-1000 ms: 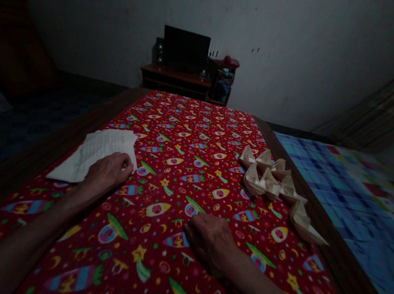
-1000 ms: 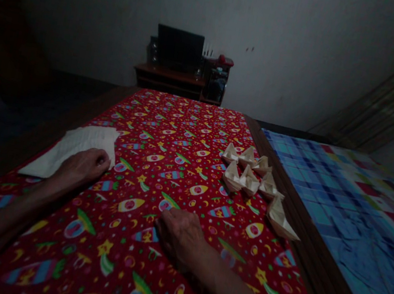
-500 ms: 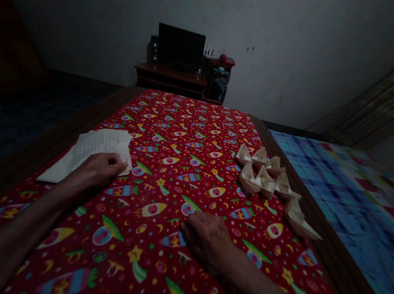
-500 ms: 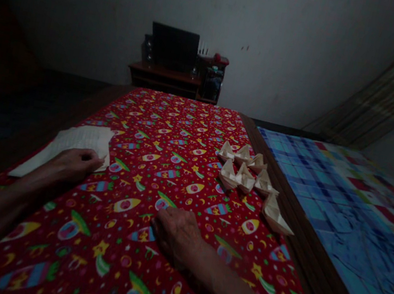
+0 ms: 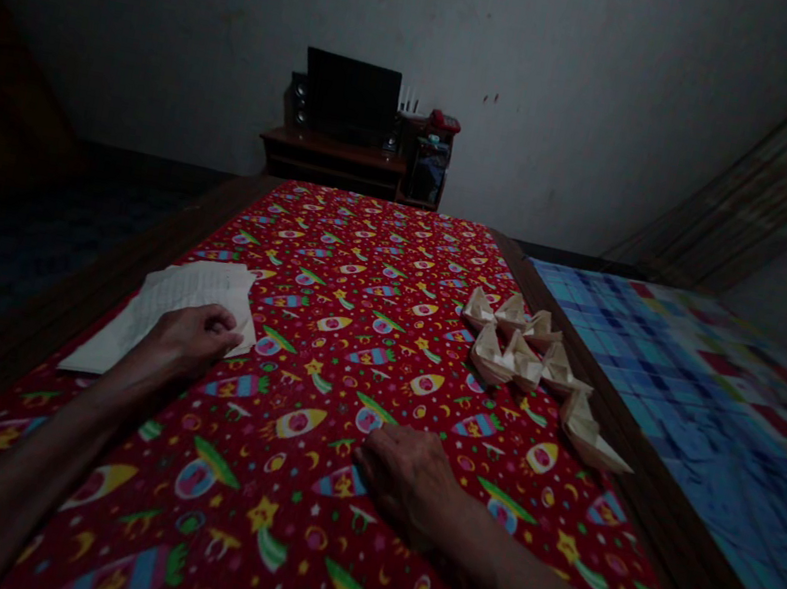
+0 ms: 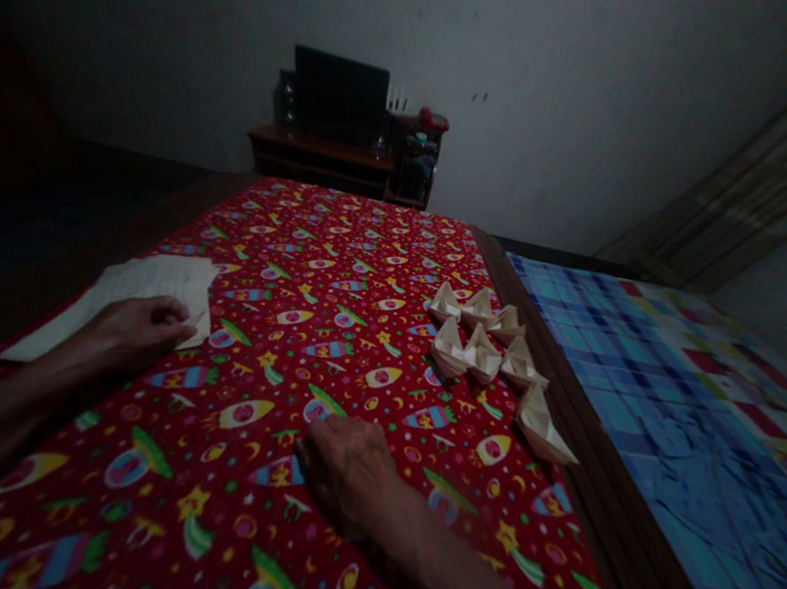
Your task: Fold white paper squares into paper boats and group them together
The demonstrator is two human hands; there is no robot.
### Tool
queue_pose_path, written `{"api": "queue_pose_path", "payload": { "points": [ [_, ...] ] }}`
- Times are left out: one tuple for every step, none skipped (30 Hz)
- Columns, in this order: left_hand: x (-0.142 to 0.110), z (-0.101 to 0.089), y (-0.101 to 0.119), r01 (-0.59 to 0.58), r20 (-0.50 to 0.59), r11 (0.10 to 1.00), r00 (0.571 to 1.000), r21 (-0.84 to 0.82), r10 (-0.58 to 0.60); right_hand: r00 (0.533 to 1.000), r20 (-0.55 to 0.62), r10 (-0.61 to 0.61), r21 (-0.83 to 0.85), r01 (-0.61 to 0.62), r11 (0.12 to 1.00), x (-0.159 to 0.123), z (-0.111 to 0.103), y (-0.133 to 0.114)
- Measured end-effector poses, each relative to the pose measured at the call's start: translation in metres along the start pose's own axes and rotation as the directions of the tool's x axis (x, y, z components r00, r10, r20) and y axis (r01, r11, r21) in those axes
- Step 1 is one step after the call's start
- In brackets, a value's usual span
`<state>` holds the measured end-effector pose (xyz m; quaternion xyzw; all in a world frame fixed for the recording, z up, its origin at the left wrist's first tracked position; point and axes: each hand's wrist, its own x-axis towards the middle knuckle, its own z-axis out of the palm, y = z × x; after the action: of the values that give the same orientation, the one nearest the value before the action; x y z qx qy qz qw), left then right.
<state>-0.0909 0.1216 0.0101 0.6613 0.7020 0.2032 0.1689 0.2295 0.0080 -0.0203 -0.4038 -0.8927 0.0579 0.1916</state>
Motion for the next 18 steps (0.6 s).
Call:
{"api": "queue_pose_path", "payload": {
  "points": [
    [-0.0004, -0.0009, 0.0007, -0.002, 0.014, 1.000, 1.000, 0.005, 0.002, 1.000, 0.006, 0.002, 0.002, -0.002, 1.000, -0.0002, -0.0005, -0.0003],
    [-0.0008, -0.0018, 0.0013, -0.008, 0.026, 1.000, 1.000, 0.013, 0.007, 1.000, 0.007, 0.003, 0.002, -0.003, 1.000, -0.0004, -0.0008, -0.0004],
    [-0.0011, -0.0027, 0.0017, -0.009, 0.034, 1.000, 0.999, 0.029, 0.008, 1.000, 0.007, 0.003, 0.004, -0.003, 1.000, -0.0007, -0.0008, -0.0003],
    [-0.0011, -0.0033, 0.0017, -0.009, 0.037, 0.999, 0.999, 0.042, 0.007, 1.000, 0.004, 0.003, 0.006, -0.003, 1.000, -0.0009, -0.0004, 0.0000],
    [-0.0010, -0.0036, 0.0014, -0.005, 0.036, 0.999, 0.999, 0.052, 0.003, 1.000, -0.002, 0.002, 0.008, -0.002, 1.000, -0.0012, 0.0003, 0.0004],
    [-0.0007, -0.0036, 0.0006, 0.000, 0.035, 0.998, 0.999, 0.059, -0.002, 1.000, -0.009, 0.002, 0.011, -0.002, 1.000, -0.0013, 0.0013, 0.0009],
    [-0.0004, -0.0033, -0.0004, 0.007, 0.035, 0.998, 0.999, 0.062, -0.009, 1.000, -0.014, 0.000, 0.013, 0.001, 1.000, -0.0014, 0.0023, 0.0015],
    [-0.0001, -0.0028, -0.0014, 0.015, 0.035, 0.998, 0.999, 0.062, -0.017, 1.000, -0.017, -0.002, 0.014, 0.002, 1.000, -0.0014, 0.0032, 0.0018],
    [-0.0001, -0.0024, -0.0023, 0.024, 0.035, 0.998, 0.999, 0.059, -0.026, 1.000, -0.019, -0.003, 0.014, 0.004, 1.000, -0.0014, 0.0038, 0.0021],
    [-0.0003, -0.0021, -0.0029, 0.032, 0.037, 0.998, 0.999, 0.055, -0.034, 1.000, -0.021, -0.003, 0.013, 0.003, 1.000, -0.0013, 0.0041, 0.0021],
    [-0.0008, -0.0021, -0.0030, 0.039, 0.043, 0.998, 0.998, 0.051, -0.041, 1.000, -0.020, -0.002, 0.015, 0.003, 1.000, -0.0012, 0.0039, 0.0019],
    [-0.0015, -0.0023, -0.0026, 0.047, 0.049, 0.998, 0.998, 0.047, -0.049, 1.000, -0.020, -0.002, 0.017, 0.002, 1.000, -0.0011, 0.0033, 0.0015],
    [-0.0024, -0.0028, -0.0016, 0.056, 0.056, 0.997, 0.997, 0.045, -0.059, 1.000, -0.018, -0.001, 0.021, 0.002, 1.000, -0.0009, 0.0025, 0.0011],
    [-0.0033, -0.0033, -0.0003, 0.068, 0.060, 0.997, 0.996, 0.044, -0.070, 1.000, -0.015, -0.001, 0.026, 0.001, 1.000, -0.0008, 0.0016, 0.0007],
    [-0.0041, -0.0039, 0.0013, 0.079, 0.060, 0.996, 0.995, 0.045, -0.082, 1.000, -0.011, 0.000, 0.029, 0.001, 1.000, -0.0008, 0.0008, 0.0003],
    [-0.0048, -0.0044, 0.0030, 0.090, 0.057, 0.995, 0.994, 0.048, -0.092, 1.000, -0.007, 0.000, 0.030, 0.000, 1.000, -0.0007, 0.0001, 0.0000],
    [-0.0053, -0.0047, 0.0046, 0.092, 0.053, 0.995, 0.994, 0.049, -0.095, 1.000, -0.002, 0.001, 0.026, -0.001, 1.000, -0.0007, -0.0005, -0.0002],
    [-0.0055, -0.0049, 0.0058, 0.087, 0.050, 0.995, 0.995, 0.048, -0.089, 1.000, 0.002, 0.003, 0.020, -0.003, 1.000, -0.0007, -0.0008, -0.0003]
  ]
}}
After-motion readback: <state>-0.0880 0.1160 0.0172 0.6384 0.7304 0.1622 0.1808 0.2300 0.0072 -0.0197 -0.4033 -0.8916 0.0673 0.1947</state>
